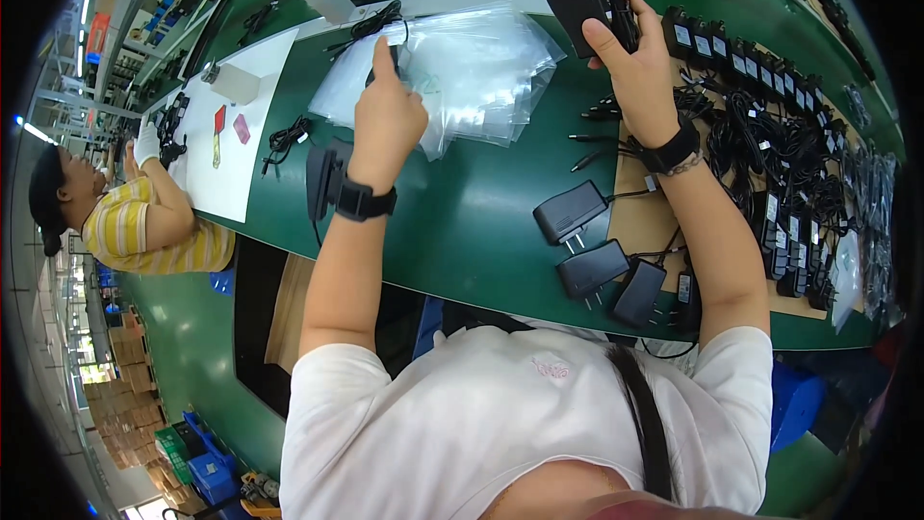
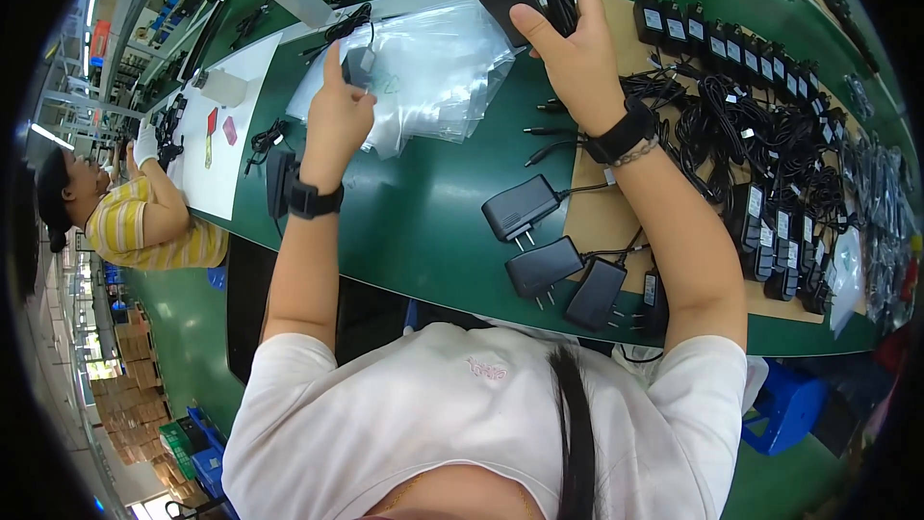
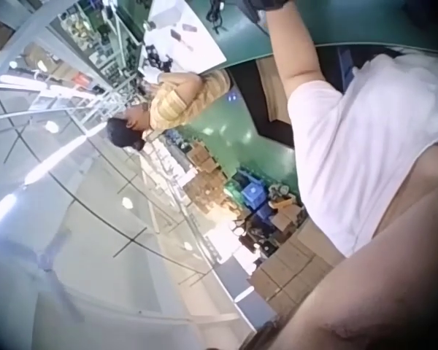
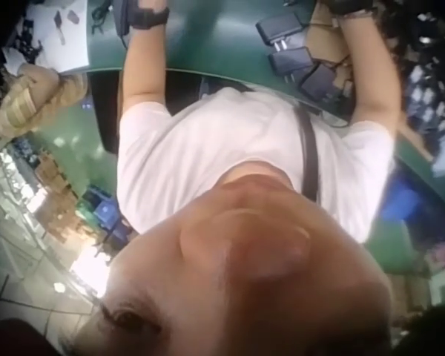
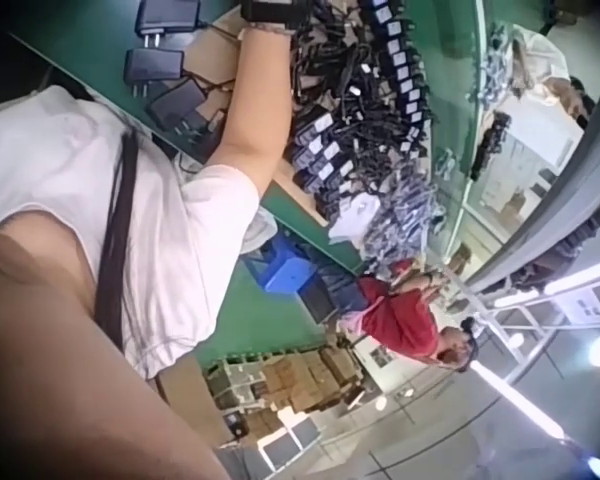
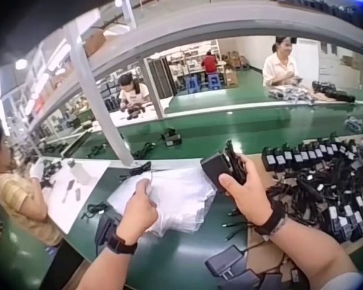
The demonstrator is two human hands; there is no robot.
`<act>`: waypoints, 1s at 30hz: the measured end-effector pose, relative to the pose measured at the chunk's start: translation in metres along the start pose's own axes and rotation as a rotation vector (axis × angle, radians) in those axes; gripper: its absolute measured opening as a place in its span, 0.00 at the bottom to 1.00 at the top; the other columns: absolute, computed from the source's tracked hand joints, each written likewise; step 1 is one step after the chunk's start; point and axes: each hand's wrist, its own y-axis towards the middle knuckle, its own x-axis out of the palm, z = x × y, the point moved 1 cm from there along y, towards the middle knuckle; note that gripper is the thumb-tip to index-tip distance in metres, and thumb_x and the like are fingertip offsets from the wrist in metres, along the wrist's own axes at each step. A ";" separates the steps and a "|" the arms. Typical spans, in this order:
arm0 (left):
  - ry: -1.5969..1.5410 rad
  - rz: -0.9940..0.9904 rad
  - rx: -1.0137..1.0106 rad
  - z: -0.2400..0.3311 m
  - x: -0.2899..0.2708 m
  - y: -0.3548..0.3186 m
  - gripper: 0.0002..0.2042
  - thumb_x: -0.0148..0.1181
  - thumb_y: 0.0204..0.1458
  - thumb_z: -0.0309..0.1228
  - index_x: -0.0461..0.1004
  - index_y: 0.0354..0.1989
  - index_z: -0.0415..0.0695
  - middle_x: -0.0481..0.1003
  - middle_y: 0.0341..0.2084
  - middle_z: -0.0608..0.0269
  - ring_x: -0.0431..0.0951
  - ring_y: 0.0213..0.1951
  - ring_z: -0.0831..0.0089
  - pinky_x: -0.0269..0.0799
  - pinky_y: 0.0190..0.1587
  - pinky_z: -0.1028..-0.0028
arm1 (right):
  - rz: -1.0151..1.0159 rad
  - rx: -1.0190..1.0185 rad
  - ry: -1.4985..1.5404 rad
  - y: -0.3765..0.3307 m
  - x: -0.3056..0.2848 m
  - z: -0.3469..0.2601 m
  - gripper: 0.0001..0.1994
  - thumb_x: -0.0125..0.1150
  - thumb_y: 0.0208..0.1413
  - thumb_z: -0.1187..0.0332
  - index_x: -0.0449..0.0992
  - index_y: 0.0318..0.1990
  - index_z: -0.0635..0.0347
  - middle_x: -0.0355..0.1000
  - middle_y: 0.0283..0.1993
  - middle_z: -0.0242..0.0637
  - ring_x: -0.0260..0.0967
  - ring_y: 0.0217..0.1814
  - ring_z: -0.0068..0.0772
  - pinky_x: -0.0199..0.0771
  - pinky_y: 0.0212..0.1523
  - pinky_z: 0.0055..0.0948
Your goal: The person picks up a power adapter, wraps its cord around the body, and places the unit into a plastic bag, repeating this process for several adapters.
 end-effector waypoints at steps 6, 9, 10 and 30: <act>-0.463 0.012 -0.180 -0.019 0.011 -0.003 0.11 0.59 0.41 0.29 0.74 0.31 0.33 0.74 0.17 0.54 0.74 0.20 0.67 0.67 0.24 0.71 | -0.031 0.045 -0.038 0.002 0.003 -0.001 0.30 0.61 0.50 0.60 0.58 0.55 0.67 0.67 0.39 0.33 0.65 0.32 0.18 0.68 0.30 0.17; -0.432 -0.199 -0.127 0.001 0.020 0.011 0.16 0.64 0.39 0.36 0.71 0.15 0.35 0.70 0.12 0.57 0.66 0.14 0.71 0.63 0.19 0.72 | -0.028 0.129 -0.020 0.000 0.008 -0.005 0.27 0.58 0.52 0.60 0.59 0.54 0.66 0.68 0.38 0.32 0.65 0.33 0.19 0.68 0.31 0.18; -0.441 -0.198 -0.123 0.008 0.021 0.014 0.16 0.64 0.39 0.36 0.71 0.15 0.35 0.70 0.12 0.57 0.66 0.14 0.71 0.63 0.19 0.72 | -0.081 0.267 0.172 -0.001 0.012 -0.008 0.24 0.56 0.53 0.60 0.61 0.52 0.65 0.68 0.37 0.32 0.65 0.33 0.21 0.70 0.34 0.22; -1.325 -0.117 -0.394 0.030 0.017 0.018 0.12 0.60 0.47 0.35 0.69 0.27 0.39 0.67 0.12 0.68 0.63 0.13 0.85 0.55 0.15 0.85 | -0.601 -0.412 -0.878 -0.024 0.049 -0.016 0.25 0.63 0.43 0.67 0.64 0.52 0.55 0.63 0.33 0.42 0.63 0.36 0.44 0.66 0.38 0.34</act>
